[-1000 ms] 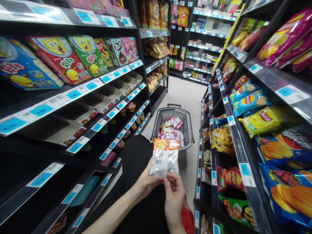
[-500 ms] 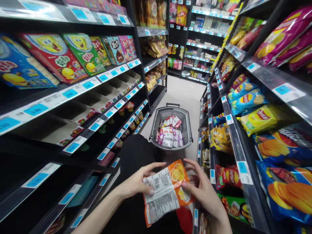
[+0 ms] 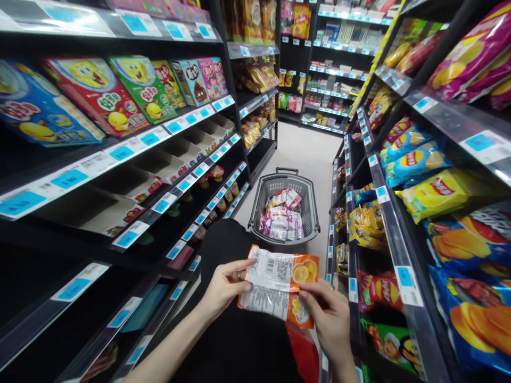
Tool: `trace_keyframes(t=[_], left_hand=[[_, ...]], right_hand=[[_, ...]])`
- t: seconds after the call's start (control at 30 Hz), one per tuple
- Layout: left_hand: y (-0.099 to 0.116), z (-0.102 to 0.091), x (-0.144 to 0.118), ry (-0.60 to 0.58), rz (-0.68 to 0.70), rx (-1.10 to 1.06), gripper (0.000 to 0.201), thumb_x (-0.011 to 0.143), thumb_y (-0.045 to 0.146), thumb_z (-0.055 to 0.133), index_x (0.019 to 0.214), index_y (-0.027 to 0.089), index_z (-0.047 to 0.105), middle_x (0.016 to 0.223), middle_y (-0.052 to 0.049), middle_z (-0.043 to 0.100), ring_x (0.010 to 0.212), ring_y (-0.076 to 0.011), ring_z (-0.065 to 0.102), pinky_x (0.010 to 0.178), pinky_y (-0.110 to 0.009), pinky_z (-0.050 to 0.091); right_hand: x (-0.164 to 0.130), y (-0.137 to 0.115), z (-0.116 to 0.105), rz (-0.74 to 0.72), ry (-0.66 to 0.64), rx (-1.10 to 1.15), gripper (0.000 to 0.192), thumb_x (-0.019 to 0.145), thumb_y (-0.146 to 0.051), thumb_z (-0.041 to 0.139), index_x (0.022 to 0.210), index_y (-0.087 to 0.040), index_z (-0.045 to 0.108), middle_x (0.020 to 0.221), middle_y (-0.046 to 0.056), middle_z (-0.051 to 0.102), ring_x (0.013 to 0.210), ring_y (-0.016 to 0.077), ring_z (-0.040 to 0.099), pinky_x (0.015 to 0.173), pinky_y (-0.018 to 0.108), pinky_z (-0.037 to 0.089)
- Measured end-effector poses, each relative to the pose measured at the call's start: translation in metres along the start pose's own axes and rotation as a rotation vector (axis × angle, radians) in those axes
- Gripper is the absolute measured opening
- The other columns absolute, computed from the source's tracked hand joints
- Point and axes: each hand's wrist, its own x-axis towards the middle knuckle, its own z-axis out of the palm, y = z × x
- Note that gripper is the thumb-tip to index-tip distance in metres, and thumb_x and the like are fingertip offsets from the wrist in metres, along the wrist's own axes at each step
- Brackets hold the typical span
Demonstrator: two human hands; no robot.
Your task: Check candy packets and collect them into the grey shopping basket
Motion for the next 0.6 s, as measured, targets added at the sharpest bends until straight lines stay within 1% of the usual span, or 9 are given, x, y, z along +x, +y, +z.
trace_keyframes(t=[0.07, 0.13, 0.2, 0.27, 0.37, 0.43, 0.5, 0.6], left_hand=[[0.003, 0.0, -0.001, -0.011, 0.0, 0.043, 0.053, 0.045, 0.017, 0.091, 0.096, 0.018, 0.078, 0.074, -0.009, 0.078, 0.067, -0.0218, 0.073, 0.062, -0.026, 0.058], [0.007, 0.002, -0.004, 0.002, 0.036, 0.109, 0.049, 0.048, 0.015, 0.088, 0.095, 0.02, 0.078, 0.074, -0.008, 0.078, 0.064, -0.0215, 0.073, 0.059, -0.026, 0.058], [0.01, 0.006, -0.005, 0.04, 0.106, 0.189, 0.039, 0.053, 0.011, 0.084, 0.09, 0.023, 0.079, 0.079, -0.007, 0.079, 0.064, -0.0199, 0.073, 0.059, -0.024, 0.057], [0.013, 0.008, -0.007, 0.077, 0.187, 0.271, 0.033, 0.055, 0.008, 0.082, 0.083, 0.024, 0.08, 0.083, -0.006, 0.079, 0.064, -0.0181, 0.072, 0.057, -0.02, 0.056], [0.018, 0.008, -0.008, 0.1, 0.292, 0.375, 0.026, 0.057, 0.005, 0.079, 0.075, 0.024, 0.08, 0.078, -0.005, 0.079, 0.063, -0.0161, 0.071, 0.055, -0.017, 0.053], [0.02, 0.008, -0.009, 0.111, 0.358, 0.431, 0.022, 0.061, 0.006, 0.076, 0.072, 0.024, 0.081, 0.074, -0.004, 0.078, 0.064, -0.0157, 0.071, 0.057, -0.017, 0.053], [0.022, 0.009, -0.01, 0.122, 0.41, 0.466, 0.021, 0.064, 0.007, 0.074, 0.072, 0.025, 0.081, 0.074, -0.003, 0.078, 0.067, -0.0159, 0.071, 0.062, -0.018, 0.053], [0.024, 0.013, -0.013, 0.141, 0.489, 0.526, 0.018, 0.068, 0.008, 0.072, 0.07, 0.023, 0.08, 0.073, -0.003, 0.076, 0.066, -0.0151, 0.069, 0.062, -0.019, 0.051]], right_hand=[[-0.002, 0.001, 0.002, 0.016, 0.007, -0.009, 0.004, 0.079, -0.028, 0.072, 0.08, -0.027, 0.076, 0.073, -0.001, 0.072, 0.062, 0.0126, 0.065, 0.058, 0.018, 0.051], [-0.003, 0.001, 0.006, 0.011, 0.026, -0.018, 0.005, 0.082, -0.029, 0.069, 0.08, -0.026, 0.073, 0.071, -0.001, 0.069, 0.059, 0.0114, 0.063, 0.056, 0.017, 0.05], [-0.004, 0.0, 0.009, -0.036, 0.043, -0.043, 0.006, 0.084, -0.028, 0.066, 0.081, -0.025, 0.071, 0.071, -0.002, 0.068, 0.06, 0.0109, 0.062, 0.056, 0.016, 0.049], [-0.005, -0.002, 0.011, -0.097, 0.042, -0.081, 0.007, 0.086, -0.026, 0.064, 0.082, -0.025, 0.069, 0.071, -0.003, 0.067, 0.061, 0.0106, 0.062, 0.056, 0.016, 0.049], [-0.004, -0.002, 0.011, -0.167, 0.017, -0.118, 0.007, 0.087, -0.024, 0.062, 0.082, -0.025, 0.067, 0.07, -0.003, 0.067, 0.061, 0.0107, 0.062, 0.056, 0.016, 0.048], [-0.004, -0.002, 0.01, -0.196, 0.006, -0.129, 0.007, 0.087, -0.024, 0.062, 0.082, -0.025, 0.067, 0.069, -0.004, 0.067, 0.061, 0.0111, 0.063, 0.056, 0.016, 0.048], [-0.004, -0.002, 0.01, -0.214, 0.005, -0.139, 0.006, 0.086, -0.023, 0.063, 0.082, -0.025, 0.066, 0.068, -0.004, 0.068, 0.06, 0.0111, 0.064, 0.056, 0.016, 0.048], [-0.008, -0.004, 0.012, -0.205, 0.032, -0.157, 0.007, 0.086, -0.021, 0.061, 0.082, -0.024, 0.065, 0.067, -0.004, 0.067, 0.058, 0.0109, 0.062, 0.056, 0.017, 0.046]])
